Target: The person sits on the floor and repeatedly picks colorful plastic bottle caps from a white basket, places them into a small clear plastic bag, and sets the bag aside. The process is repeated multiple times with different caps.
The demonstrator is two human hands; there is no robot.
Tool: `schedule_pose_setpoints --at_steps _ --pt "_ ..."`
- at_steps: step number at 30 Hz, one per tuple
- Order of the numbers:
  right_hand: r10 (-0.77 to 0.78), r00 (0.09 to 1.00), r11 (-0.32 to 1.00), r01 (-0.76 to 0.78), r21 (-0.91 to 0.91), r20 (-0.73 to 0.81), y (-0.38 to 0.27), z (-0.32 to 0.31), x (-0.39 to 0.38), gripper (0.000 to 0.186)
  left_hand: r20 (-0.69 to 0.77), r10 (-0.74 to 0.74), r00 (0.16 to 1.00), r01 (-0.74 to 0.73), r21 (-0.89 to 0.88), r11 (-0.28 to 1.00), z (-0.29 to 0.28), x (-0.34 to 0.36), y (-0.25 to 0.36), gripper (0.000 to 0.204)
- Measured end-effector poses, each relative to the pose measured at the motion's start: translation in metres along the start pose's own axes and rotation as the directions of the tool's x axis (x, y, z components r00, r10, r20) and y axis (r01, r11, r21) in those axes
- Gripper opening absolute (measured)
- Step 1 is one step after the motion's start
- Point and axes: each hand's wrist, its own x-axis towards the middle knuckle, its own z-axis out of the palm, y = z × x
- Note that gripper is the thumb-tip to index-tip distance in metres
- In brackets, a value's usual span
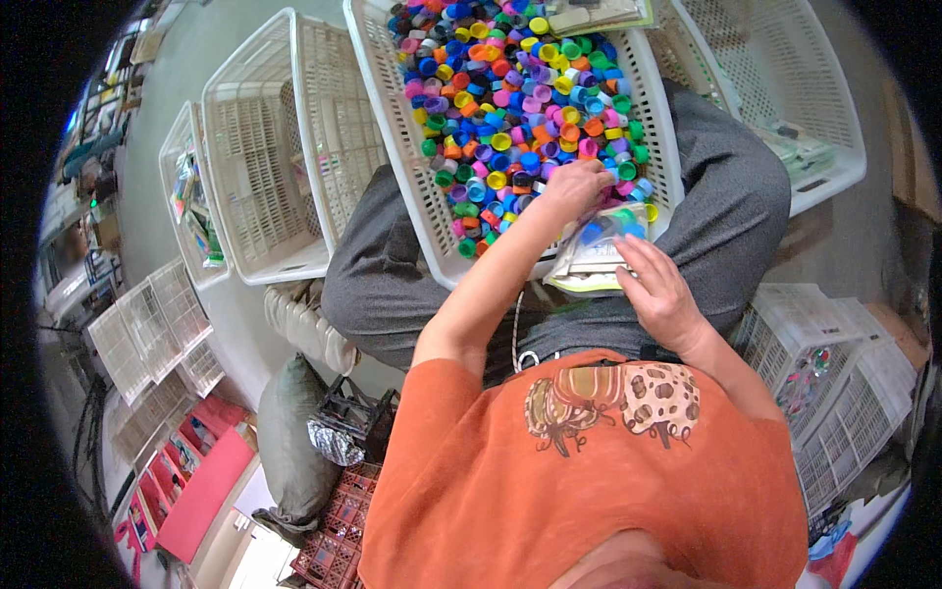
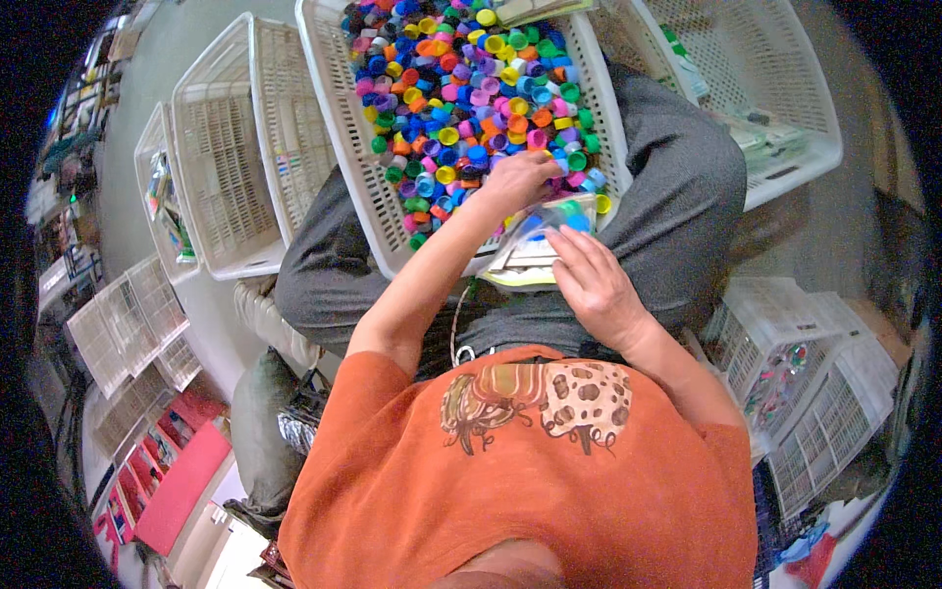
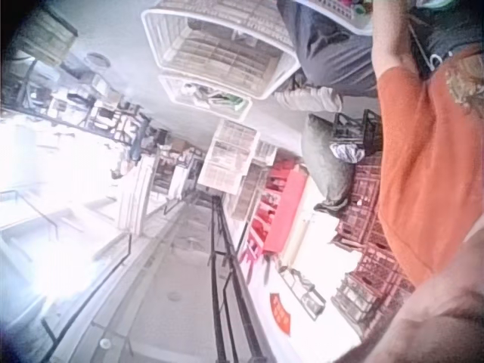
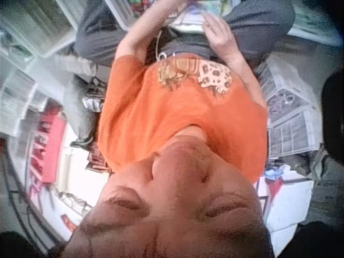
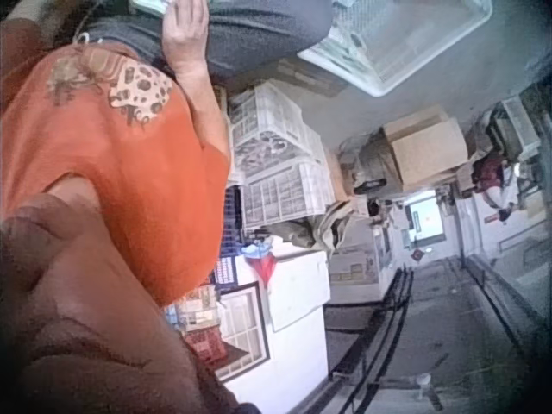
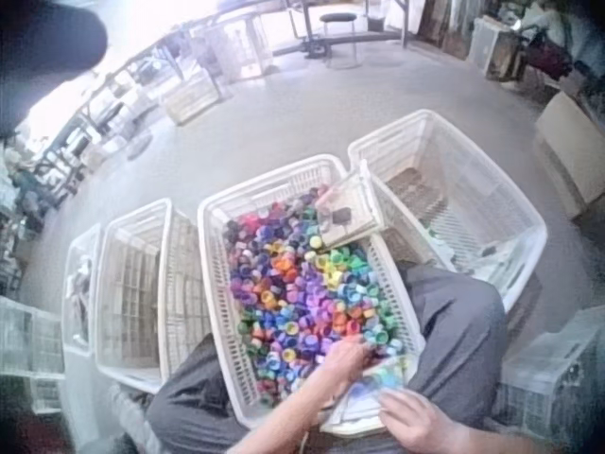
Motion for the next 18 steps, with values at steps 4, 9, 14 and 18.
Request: schedule_pose_setpoints --at_steps 4,9,14,18 --pt "0.023 1.0 1.0 -0.022 -0.005 0.021 0.002 0.001 -0.003 0.022 0.006 0.079 0.997 -0.079 0.098 0.992 0.029 0.017 0.001 0.016" --pt "0.012 0.999 1.0 -0.011 -0.018 0.033 0.004 0.004 0.001 0.022 -0.159 -0.089 0.983 0.091 0.007 0.996 0.044 0.016 0.005 0.008" --pt "0.007 0.999 0.999 -0.006 -0.036 0.033 0.005 0.005 0.001 0.021 -0.165 -0.169 0.972 0.172 0.005 0.985 0.048 0.02 0.006 0.005" --pt "0.002 0.999 0.999 -0.001 -0.046 0.033 0.005 0.005 0.0 0.021 -0.22 -0.191 0.957 0.158 -0.159 0.974 0.027 0.011 0.007 0.008"
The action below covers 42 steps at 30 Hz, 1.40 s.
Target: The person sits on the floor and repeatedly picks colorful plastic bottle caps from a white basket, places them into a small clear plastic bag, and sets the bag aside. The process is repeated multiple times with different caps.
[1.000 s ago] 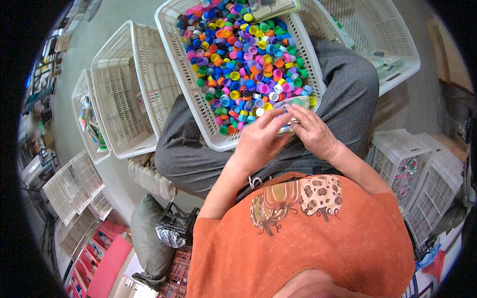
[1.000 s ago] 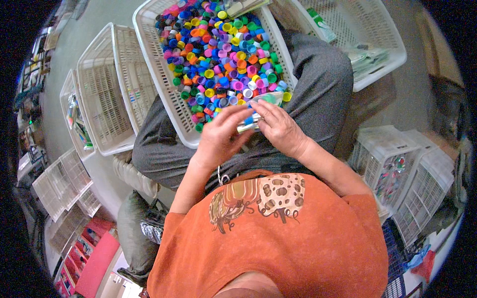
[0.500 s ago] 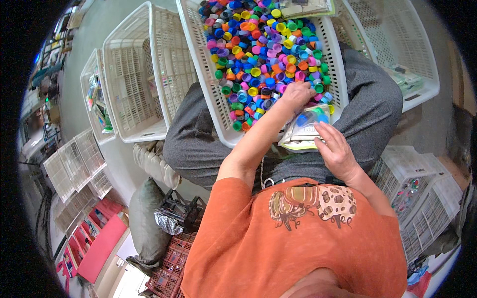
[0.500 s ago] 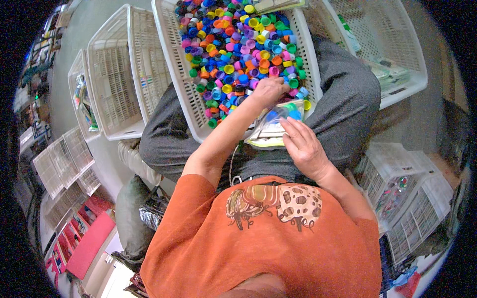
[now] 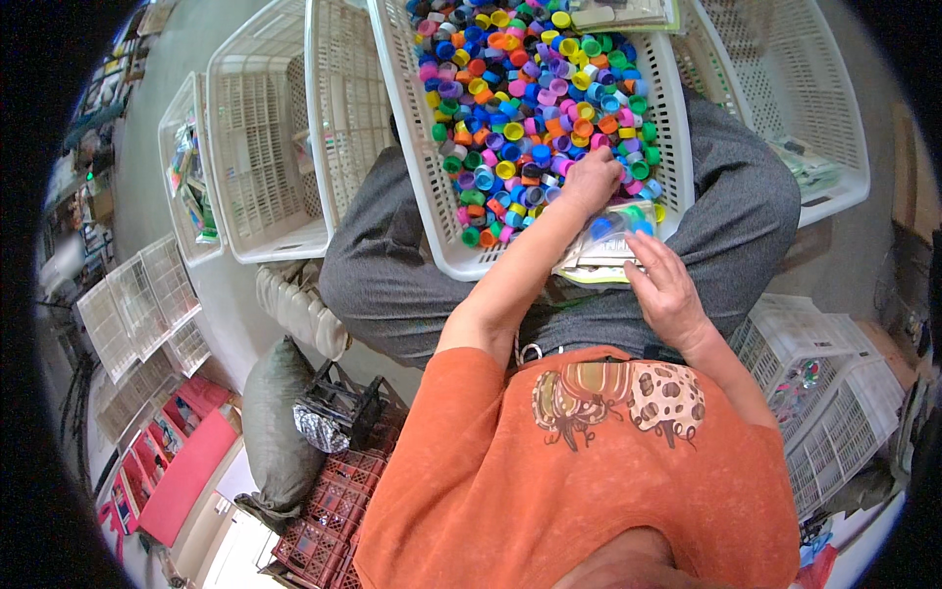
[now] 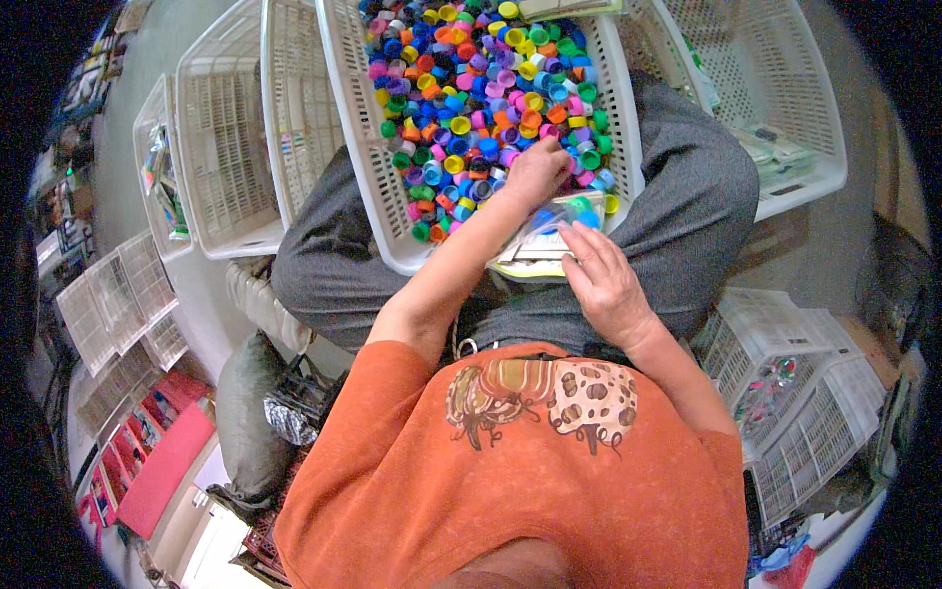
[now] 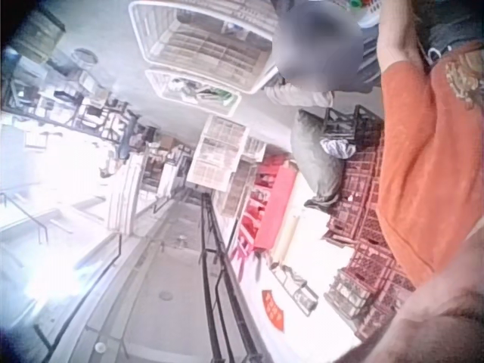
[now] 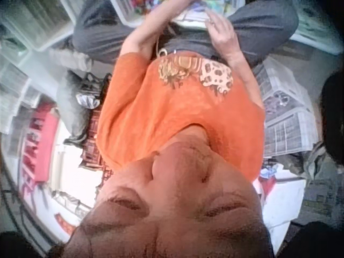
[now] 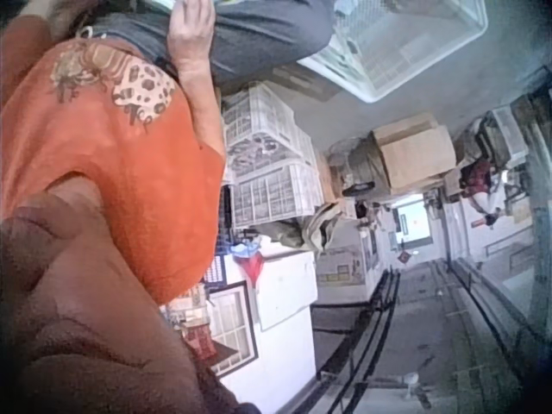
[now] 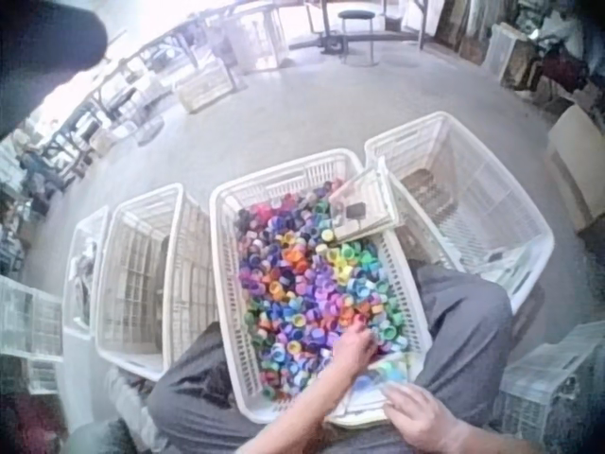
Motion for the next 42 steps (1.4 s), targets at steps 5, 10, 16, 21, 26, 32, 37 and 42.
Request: schedule_pose_setpoints --at_steps 5,10,16,21,26,32,37,42 --pt "0.009 1.0 1.0 -0.009 0.01 -0.01 -0.002 0.0 0.002 0.02 -0.077 -0.17 0.982 0.132 -0.354 0.926 -0.074 -0.016 -0.024 0.019" --pt "0.048 0.998 0.999 -0.049 -0.01 -0.048 -0.004 0.003 0.004 0.018 0.26 -0.251 0.932 0.134 0.396 0.909 -0.118 -0.063 -0.065 0.026" --pt "0.078 0.994 0.992 -0.086 -0.09 -0.079 -0.007 0.001 -0.003 0.019 0.32 -0.261 0.911 0.018 0.6 0.799 -0.094 -0.075 -0.092 0.023" --pt "0.0 0.997 0.995 -0.007 -0.101 -0.074 -0.004 -0.001 -0.012 0.02 0.31 -0.275 0.91 0.038 0.599 0.8 -0.089 -0.073 -0.087 0.014" --pt "-0.102 0.992 0.994 0.099 -0.044 -0.075 0.002 0.0 -0.014 0.021 0.28 -0.298 0.913 0.094 0.564 0.82 -0.093 -0.076 -0.089 0.025" --pt "-0.101 0.99 0.995 0.099 -0.021 -0.101 0.001 0.002 -0.013 0.021 0.19 -0.485 0.854 0.475 0.096 0.875 -0.143 -0.086 -0.065 0.038" --pt "-0.046 0.994 0.998 0.042 -0.044 -0.098 0.0 0.009 -0.007 0.019 0.145 -0.315 0.938 0.346 -0.375 0.86 -0.181 -0.095 0.024 0.037" --pt "-0.083 0.991 0.995 0.076 -0.07 -0.102 0.002 0.011 -0.006 0.02 -0.02 -0.016 1.0 0.013 -0.151 0.988 -0.171 -0.112 0.126 0.041"
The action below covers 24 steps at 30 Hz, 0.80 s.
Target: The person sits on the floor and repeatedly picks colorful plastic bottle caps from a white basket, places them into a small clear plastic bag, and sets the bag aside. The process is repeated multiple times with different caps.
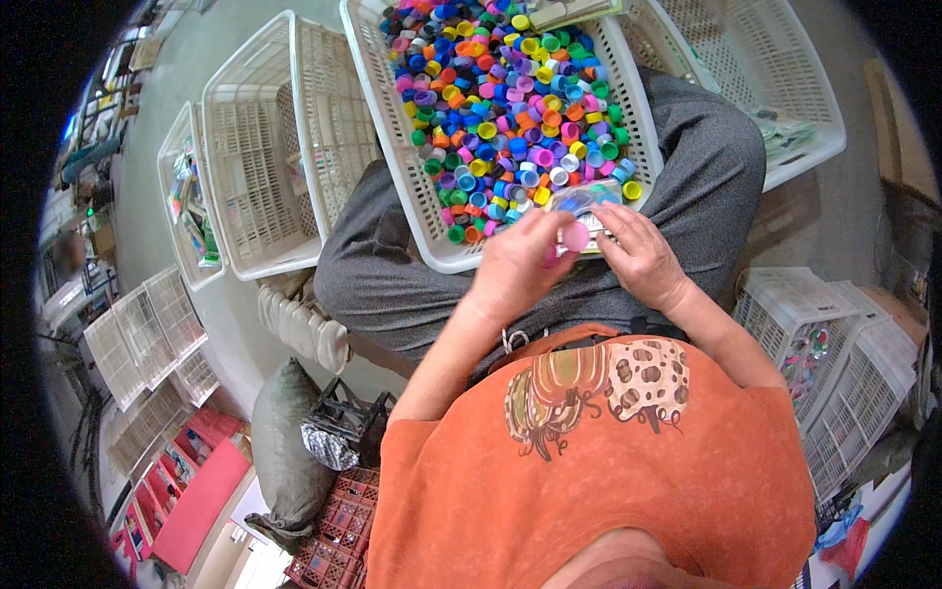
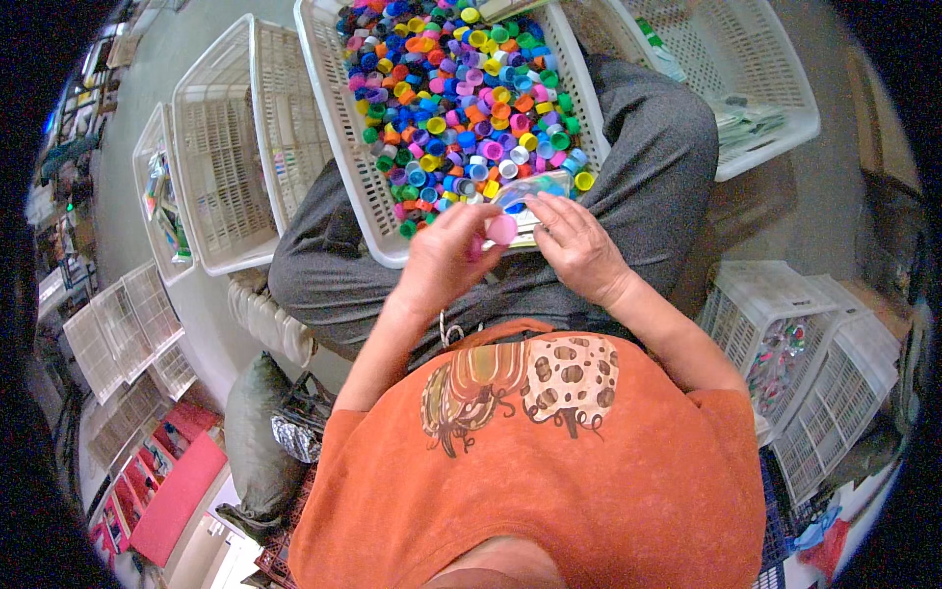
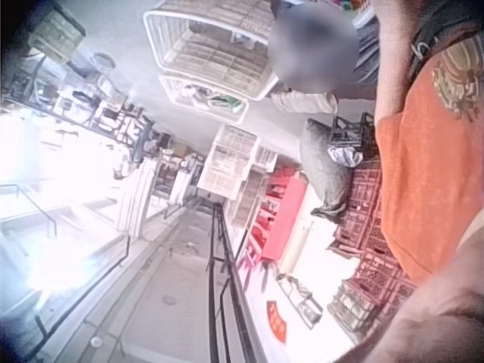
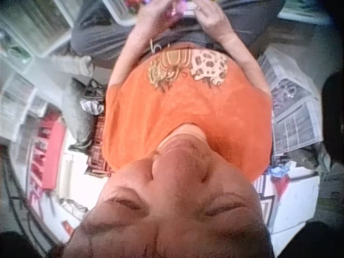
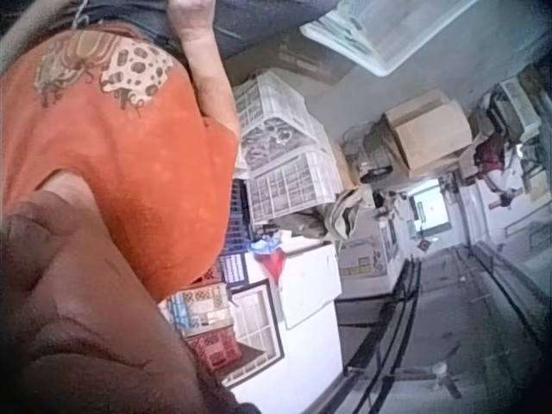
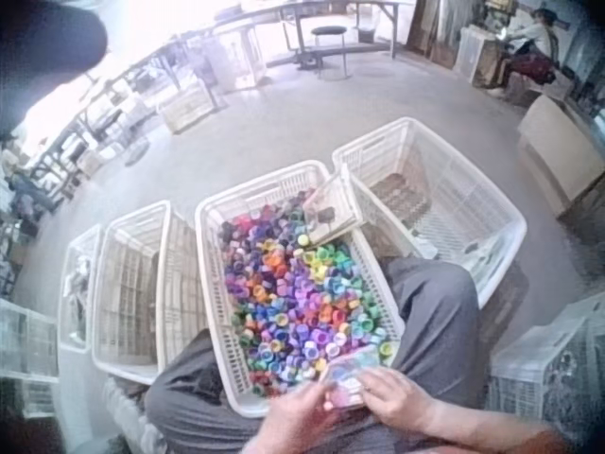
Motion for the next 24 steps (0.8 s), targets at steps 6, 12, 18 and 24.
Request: schedule_pose_setpoints --at_steps 6,12,18,24 --pt "0.001 1.0 1.0 -0.002 0.015 0.018 -0.002 -0.002 0.0 0.019 0.024 0.038 0.999 -0.041 0.134 0.99 0.028 -0.003 0.012 0.044" --pt "0.026 1.0 0.999 -0.026 0.034 0.004 -0.003 0.003 -0.001 0.019 -0.043 0.093 0.995 -0.087 0.111 0.99 0.027 -0.008 0.007 0.041" --pt "0.033 0.998 0.999 -0.033 -0.01 0.049 -0.001 -0.002 -0.001 0.024 -0.174 -0.198 0.965 0.235 0.225 0.946 -0.025 0.012 -0.071 0.017" --pt "0.033 0.999 0.999 -0.033 -0.005 0.031 -0.001 0.003 -0.001 0.026 0.075 -0.646 0.759 0.434 0.681 0.589 0.024 -0.002 -0.197 0.041"
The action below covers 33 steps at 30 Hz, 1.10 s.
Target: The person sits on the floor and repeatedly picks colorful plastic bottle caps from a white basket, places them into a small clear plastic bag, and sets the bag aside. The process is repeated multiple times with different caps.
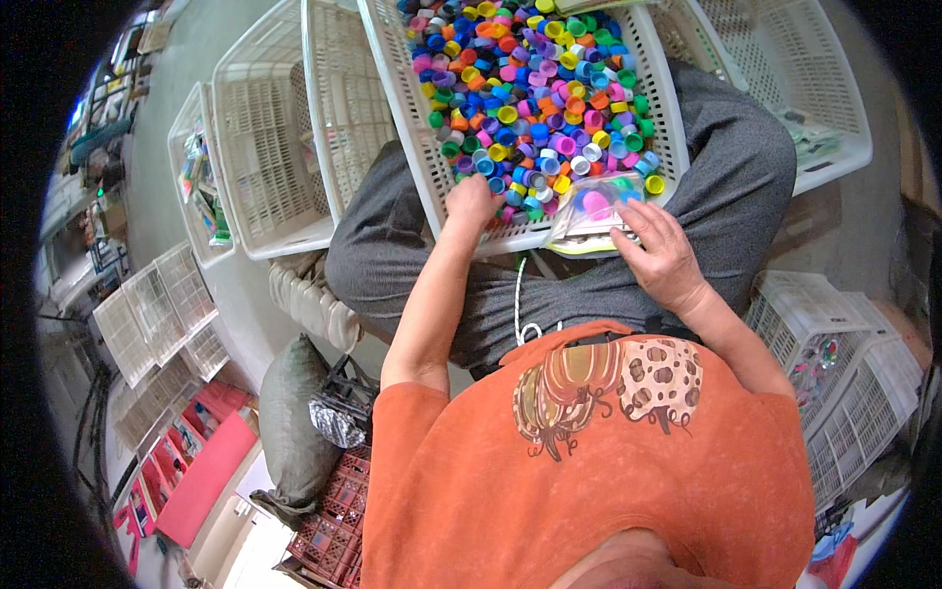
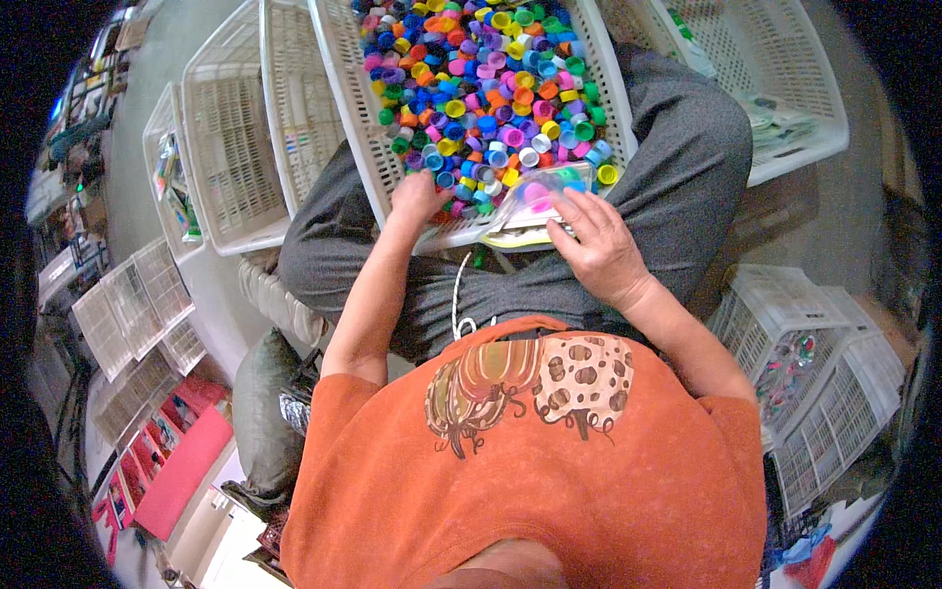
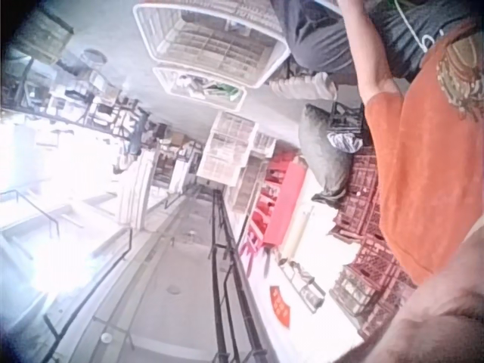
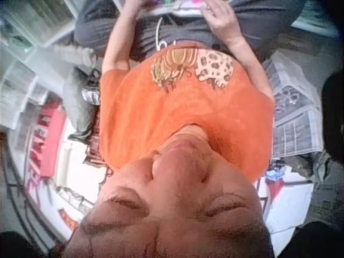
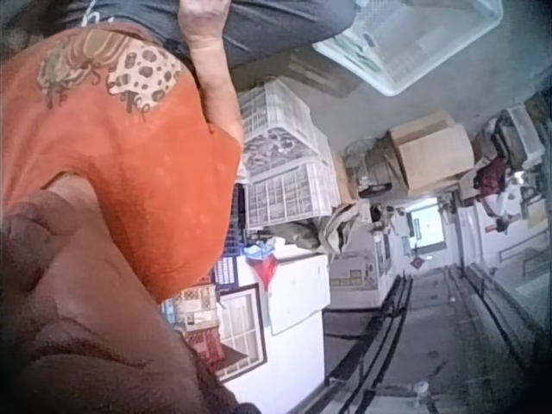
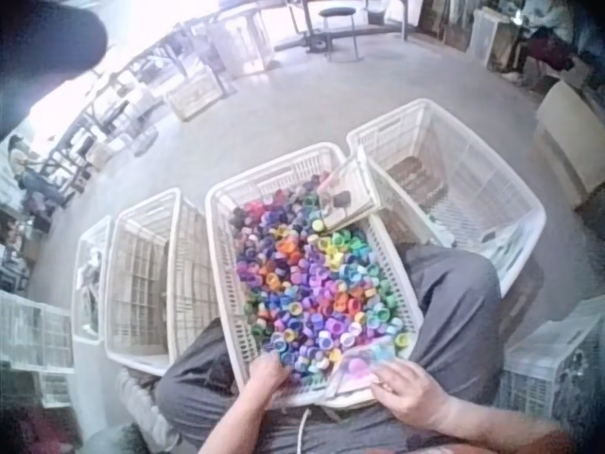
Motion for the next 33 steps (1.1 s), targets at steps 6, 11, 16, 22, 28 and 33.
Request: schedule_pose_setpoints --at_steps 6,11,16,22,28,33 --pt "0.027 1.0 1.0 -0.027 0.005 -0.012 0.001 -0.001 0.001 0.026 0.058 0.049 0.997 -0.034 -0.231 0.972 0.007 0.006 -0.006 0.028" --pt "0.056 0.998 0.998 -0.055 0.017 -0.011 0.002 0.001 0.001 0.021 -0.208 0.076 0.975 -0.14 -0.313 0.939 -0.007 0.032 0.005 0.019" --pt "0.03 0.999 0.999 -0.029 0.015 -0.025 0.0 -0.004 0.004 0.01 -0.278 0.077 0.958 -0.096 -0.053 0.994 0.002 0.062 0.014 0.014" --pt "0.019 1.0 1.0 -0.019 0.008 -0.021 0.001 -0.007 0.006 0.01 -0.31 -0.126 0.943 -0.047 -0.497 0.867 -0.028 0.042 0.01 0.019" --pt "0.026 1.0 0.999 -0.026 -0.028 -0.013 -0.001 -0.005 0.007 0.009 -0.52 0.198 0.831 -0.524 -0.61 0.594 -0.108 -0.086 0.079 0.009" --pt "0.018 0.998 0.999 -0.02 -0.028 -0.063 -0.003 -0.004 0.007 0.01 -0.603 0.363 0.71 -0.582 -0.213 0.785 -0.102 -0.118 0.117 0.021"
